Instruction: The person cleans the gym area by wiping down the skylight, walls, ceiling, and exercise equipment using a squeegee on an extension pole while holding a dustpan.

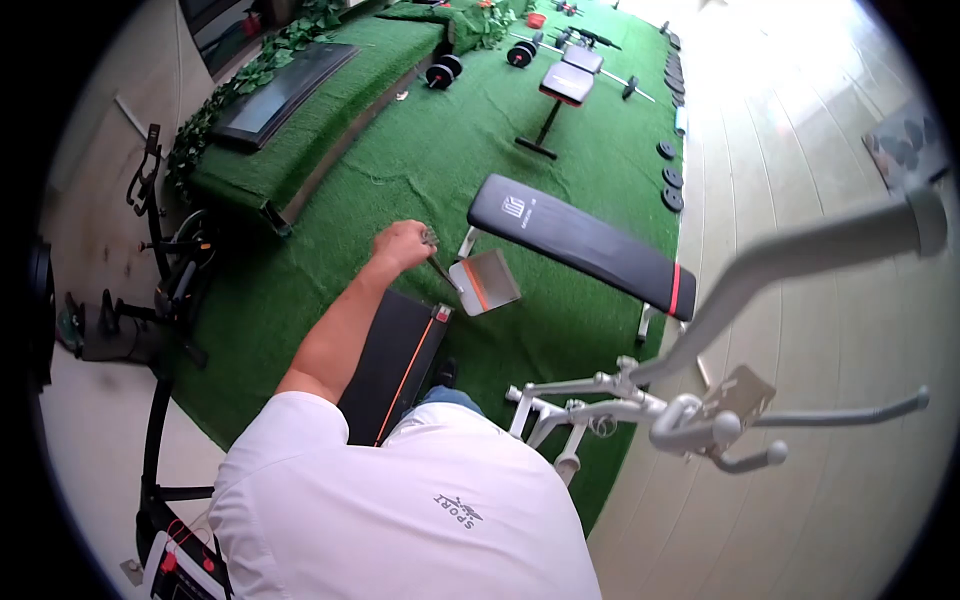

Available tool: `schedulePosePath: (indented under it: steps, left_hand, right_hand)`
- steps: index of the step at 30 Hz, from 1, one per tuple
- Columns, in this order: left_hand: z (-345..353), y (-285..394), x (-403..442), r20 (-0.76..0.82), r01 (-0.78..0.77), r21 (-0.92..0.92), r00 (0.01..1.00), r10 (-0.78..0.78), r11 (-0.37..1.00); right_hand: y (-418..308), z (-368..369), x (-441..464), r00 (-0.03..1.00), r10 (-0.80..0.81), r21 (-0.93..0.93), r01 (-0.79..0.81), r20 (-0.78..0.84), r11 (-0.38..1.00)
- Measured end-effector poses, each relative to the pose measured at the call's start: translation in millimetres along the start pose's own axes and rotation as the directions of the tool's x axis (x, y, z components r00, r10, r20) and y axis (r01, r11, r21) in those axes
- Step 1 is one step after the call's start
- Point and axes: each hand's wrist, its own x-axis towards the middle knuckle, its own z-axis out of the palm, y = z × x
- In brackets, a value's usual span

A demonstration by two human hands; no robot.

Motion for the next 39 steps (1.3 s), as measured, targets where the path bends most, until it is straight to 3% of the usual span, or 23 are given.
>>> schedulePosePath:
  steps: [2, 5, 6, 10, 12, 14, 16, 17, 18, 19, 22, 23, 27, 33, 35, 39]
  left_hand:
    - [-3, -8, 18, 0.017, 0.025, -0.001, 1.000, -0.025, 1.000]
    - [3, -27, 42, -0.023, 0.031, -0.012, 0.999, -0.031, 0.999]
    - [3, -32, 46, -0.018, 0.048, -0.018, 0.999, -0.048, 0.999]
    - [0, -57, 72, -0.060, 0.117, -0.057, 0.991, -0.121, 0.991]
    - [10, -77, 87, -0.112, 0.121, -0.090, 0.985, -0.130, 0.989]
    - [5, -89, 92, -0.120, 0.150, -0.100, 0.980, -0.161, 0.984]
    - [0, -105, 96, -0.138, 0.174, -0.098, 0.973, -0.186, 0.980]
    - [-2, -113, 98, -0.166, 0.171, -0.117, 0.968, -0.189, 0.978]
    - [-6, -121, 100, -0.199, 0.166, -0.136, 0.961, -0.191, 0.977]
    - [-9, -129, 99, -0.198, 0.179, -0.132, 0.959, -0.202, 0.975]
    - [-23, -146, 95, -0.245, 0.192, -0.143, 0.944, -0.222, 0.971]
    - [-29, -151, 92, -0.255, 0.219, -0.174, 0.932, -0.259, 0.960]
    - [-51, -167, 80, -0.287, 0.325, -0.201, 0.883, -0.373, 0.924]
    - [-73, -179, 68, -0.395, 0.339, -0.211, 0.828, -0.398, 0.917]
    - [-75, -178, 75, -0.401, 0.366, -0.204, 0.815, -0.419, 0.908]
    - [-72, -179, 107, -0.378, 0.452, -0.248, 0.769, -0.515, 0.857]
  right_hand:
    - [-16, 55, 23, 0.930, 0.164, 0.370, -0.287, 0.330, 0.884]
    - [-17, 111, 44, 0.896, 0.087, 0.356, -0.260, 0.435, 0.898]
    - [-12, 158, 45, 0.902, 0.054, 0.469, -0.272, 0.428, 0.840]
    - [23, 242, 39, 0.874, -0.016, 0.502, -0.265, 0.486, 0.823]
    - [59, 292, 35, 0.748, -0.086, 0.514, -0.363, 0.658, 0.777]
    - [92, 340, 27, 0.702, -0.035, 0.414, -0.379, 0.712, 0.828]
    - [136, 380, 27, 0.694, -0.040, 0.489, -0.464, 0.719, 0.739]
    - [161, 403, 32, 0.687, -0.101, 0.537, -0.458, 0.719, 0.708]
    - [189, 413, 35, 0.759, -0.128, 0.575, -0.359, 0.638, 0.736]
    - [199, 433, 43, 0.753, 0.040, 0.525, -0.495, 0.657, 0.692]
    - [260, 488, 57, 0.719, 0.163, 0.463, -0.585, 0.675, 0.666]
    - [272, 509, 56, 0.751, 0.266, 0.351, -0.551, 0.604, 0.757]
    - [363, 551, 77, 0.621, 0.428, 0.196, -0.689, 0.657, 0.698]
    - [532, 618, 111, 0.453, 0.665, -0.003, -0.825, 0.593, 0.565]
    - [582, 644, 124, 0.352, 0.818, -0.105, -0.891, 0.455, 0.442]
    - [667, 687, 149, 0.186, 0.863, -0.093, -0.962, 0.469, 0.258]
